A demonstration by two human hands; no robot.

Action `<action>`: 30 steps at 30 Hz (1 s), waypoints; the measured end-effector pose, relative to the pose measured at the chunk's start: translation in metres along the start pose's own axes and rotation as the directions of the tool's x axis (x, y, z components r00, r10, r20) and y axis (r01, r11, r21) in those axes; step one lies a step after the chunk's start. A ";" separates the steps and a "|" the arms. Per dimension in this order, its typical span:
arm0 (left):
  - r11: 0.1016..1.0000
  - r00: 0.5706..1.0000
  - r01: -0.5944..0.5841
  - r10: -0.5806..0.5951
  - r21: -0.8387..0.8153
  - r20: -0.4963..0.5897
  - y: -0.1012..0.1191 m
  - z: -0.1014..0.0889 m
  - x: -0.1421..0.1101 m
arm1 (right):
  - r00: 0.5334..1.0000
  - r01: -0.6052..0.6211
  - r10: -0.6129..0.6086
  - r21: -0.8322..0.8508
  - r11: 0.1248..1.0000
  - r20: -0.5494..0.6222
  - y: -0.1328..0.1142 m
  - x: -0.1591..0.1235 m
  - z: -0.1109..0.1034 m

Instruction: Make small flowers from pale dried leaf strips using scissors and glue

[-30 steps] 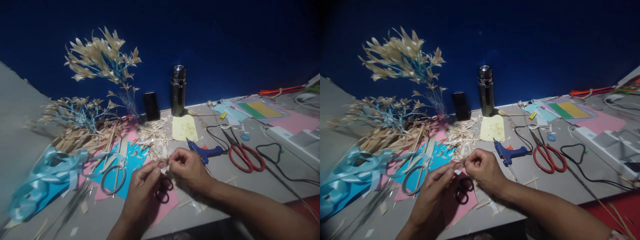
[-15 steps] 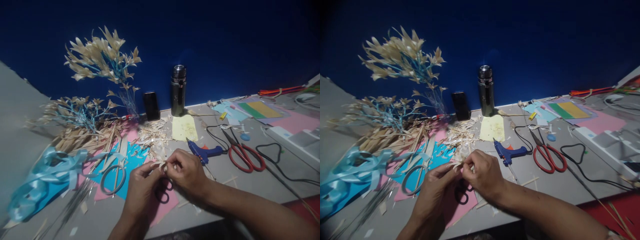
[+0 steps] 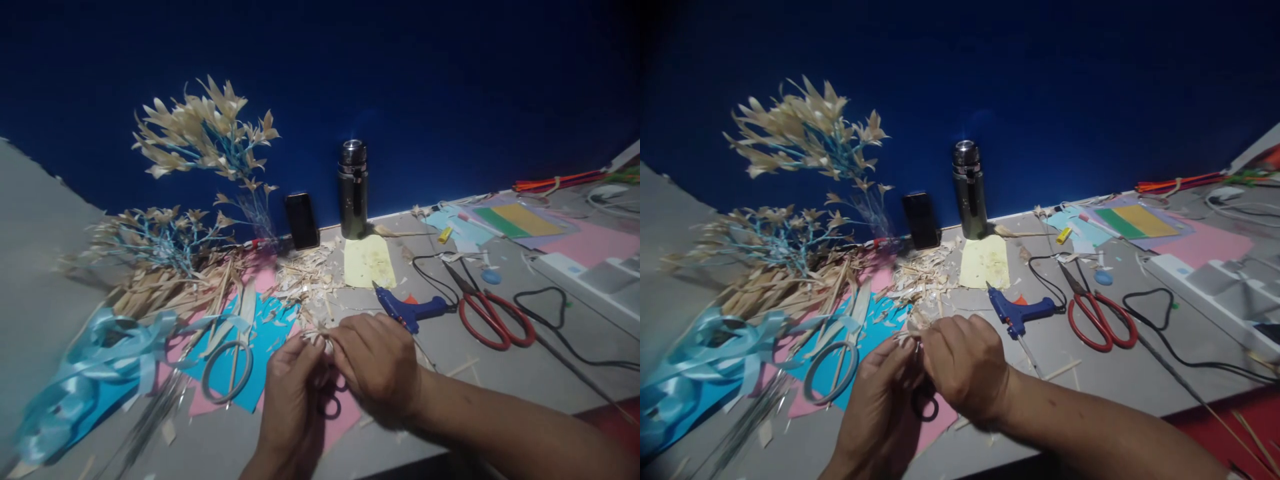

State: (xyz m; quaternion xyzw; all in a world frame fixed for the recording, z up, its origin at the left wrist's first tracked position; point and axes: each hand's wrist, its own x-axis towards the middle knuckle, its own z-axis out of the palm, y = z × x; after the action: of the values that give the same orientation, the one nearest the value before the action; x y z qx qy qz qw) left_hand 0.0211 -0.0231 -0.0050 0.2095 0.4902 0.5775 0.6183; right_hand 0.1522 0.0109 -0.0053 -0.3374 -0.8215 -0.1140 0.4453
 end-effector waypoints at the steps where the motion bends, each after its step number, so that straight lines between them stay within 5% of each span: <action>1: 1.000 1.000 0.003 -0.003 -0.017 0.002 0.001 0.000 0.000 | 1.000 0.009 -0.009 0.007 1.000 -0.002 0.000 0.000 -0.001; 8: 0.979 0.997 -0.003 0.018 -0.206 0.068 0.011 0.001 0.003 | 0.998 0.056 -0.058 0.074 0.996 0.016 0.001 -0.001 -0.002; 19: 0.997 1.000 -0.026 0.025 -0.066 -0.011 -0.001 -0.005 -0.002 | 0.995 0.090 -0.089 -0.038 0.995 0.034 -0.004 -0.004 0.003; 23: 0.997 0.999 -0.038 0.037 -0.067 -0.010 0.000 -0.001 0.000 | 0.995 0.077 -0.080 0.065 0.995 0.059 -0.004 -0.006 0.003; 27: 0.992 0.998 -0.056 0.058 -0.115 0.014 -0.001 -0.003 0.002 | 0.982 -0.185 0.149 0.446 0.876 0.114 -0.002 -0.003 0.000; 30: 0.996 0.999 -0.041 0.043 -0.078 0.021 -0.002 -0.006 0.001 | 0.889 -0.455 0.378 0.596 0.662 0.259 0.000 0.002 -0.003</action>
State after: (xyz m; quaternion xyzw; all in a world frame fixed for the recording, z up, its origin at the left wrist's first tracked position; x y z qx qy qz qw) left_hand 0.0165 -0.0247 -0.0100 0.2022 0.4559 0.6064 0.6193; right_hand 0.1535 0.0108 -0.0025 -0.3491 -0.7343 0.2981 0.5001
